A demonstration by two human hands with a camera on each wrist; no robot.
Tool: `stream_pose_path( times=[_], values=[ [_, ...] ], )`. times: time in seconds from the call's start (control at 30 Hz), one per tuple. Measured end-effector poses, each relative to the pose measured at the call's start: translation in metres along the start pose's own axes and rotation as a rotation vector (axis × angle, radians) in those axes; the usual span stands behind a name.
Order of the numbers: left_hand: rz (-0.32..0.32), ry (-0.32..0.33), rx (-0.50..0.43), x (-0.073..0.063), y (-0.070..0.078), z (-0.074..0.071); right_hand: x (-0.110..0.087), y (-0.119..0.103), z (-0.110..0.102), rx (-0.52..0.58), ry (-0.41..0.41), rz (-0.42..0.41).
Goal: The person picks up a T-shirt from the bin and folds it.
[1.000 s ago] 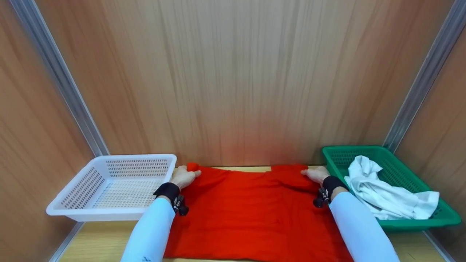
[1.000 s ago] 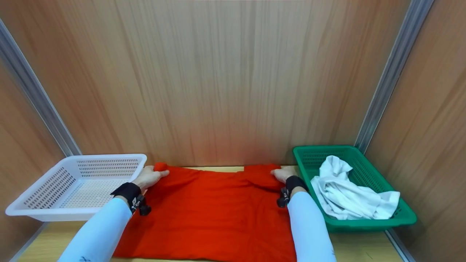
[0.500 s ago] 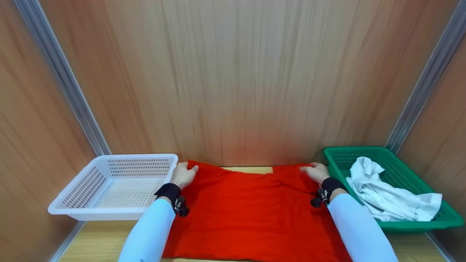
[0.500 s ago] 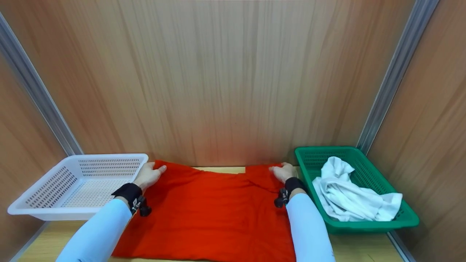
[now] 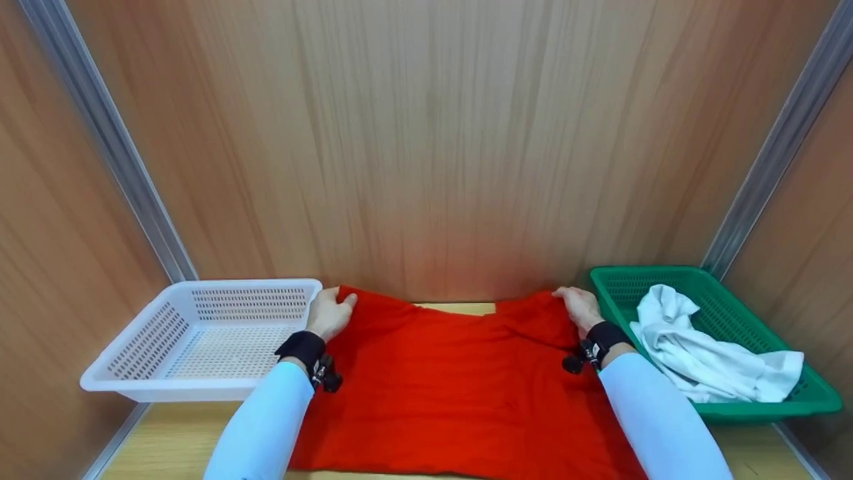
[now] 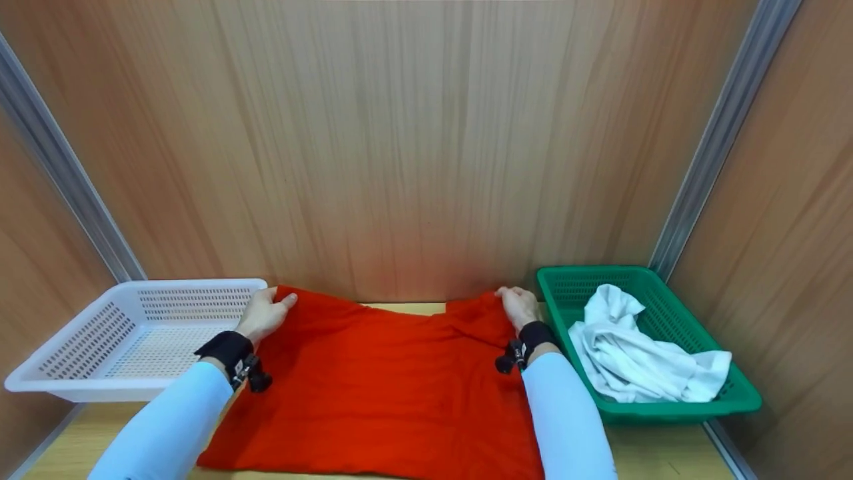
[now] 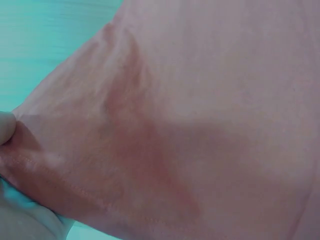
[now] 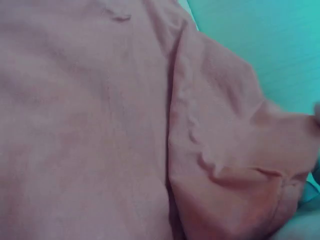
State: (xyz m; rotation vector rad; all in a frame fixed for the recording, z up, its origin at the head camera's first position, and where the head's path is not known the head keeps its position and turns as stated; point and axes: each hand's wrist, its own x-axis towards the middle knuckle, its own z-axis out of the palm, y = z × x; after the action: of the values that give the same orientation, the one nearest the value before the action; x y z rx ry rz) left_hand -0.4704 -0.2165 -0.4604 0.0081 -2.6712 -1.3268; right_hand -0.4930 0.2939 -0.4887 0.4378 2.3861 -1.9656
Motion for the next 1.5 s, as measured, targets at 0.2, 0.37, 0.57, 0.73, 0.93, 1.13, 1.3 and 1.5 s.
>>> stream_pose_path(
  times=[0.2, 0.37, 0.57, 0.73, 0.93, 1.13, 1.3, 1.5],
  values=[
    [0.001, 0.024, -0.021, 0.001, -0.001, -0.009, -0.007, -0.016, -0.004, 0.292, -0.041, 0.044],
    [0.057, 0.056, -0.058, 0.01, -0.015, -0.013, -0.01, -0.024, -0.01, 0.393, -0.052, 0.106],
    [-0.012, 0.035, 0.004, -0.004, 0.007, -0.016, -0.016, -0.021, -0.015, 0.151, -0.17, 0.162],
    [-0.016, 0.062, 0.073, -0.001, 0.007, -0.01, -0.015, -0.018, -0.012, -0.053, -0.107, 0.025],
    [0.015, 0.129, 0.231, -0.006, 0.015, 0.003, -0.017, -0.022, -0.003, -0.499, 0.029, -0.226],
    [0.2, -0.084, 0.417, -0.052, 0.03, 0.03, -0.072, -0.002, 0.018, -0.987, -0.061, -0.588],
    [0.188, -0.437, 0.475, -0.105, 0.032, 0.047, -0.124, 0.03, 0.021, -1.217, -0.302, -0.656],
    [0.119, -0.592, 0.559, -0.148, 0.011, 0.056, -0.158, 0.072, 0.007, -1.183, -0.453, -0.498]
  ],
)
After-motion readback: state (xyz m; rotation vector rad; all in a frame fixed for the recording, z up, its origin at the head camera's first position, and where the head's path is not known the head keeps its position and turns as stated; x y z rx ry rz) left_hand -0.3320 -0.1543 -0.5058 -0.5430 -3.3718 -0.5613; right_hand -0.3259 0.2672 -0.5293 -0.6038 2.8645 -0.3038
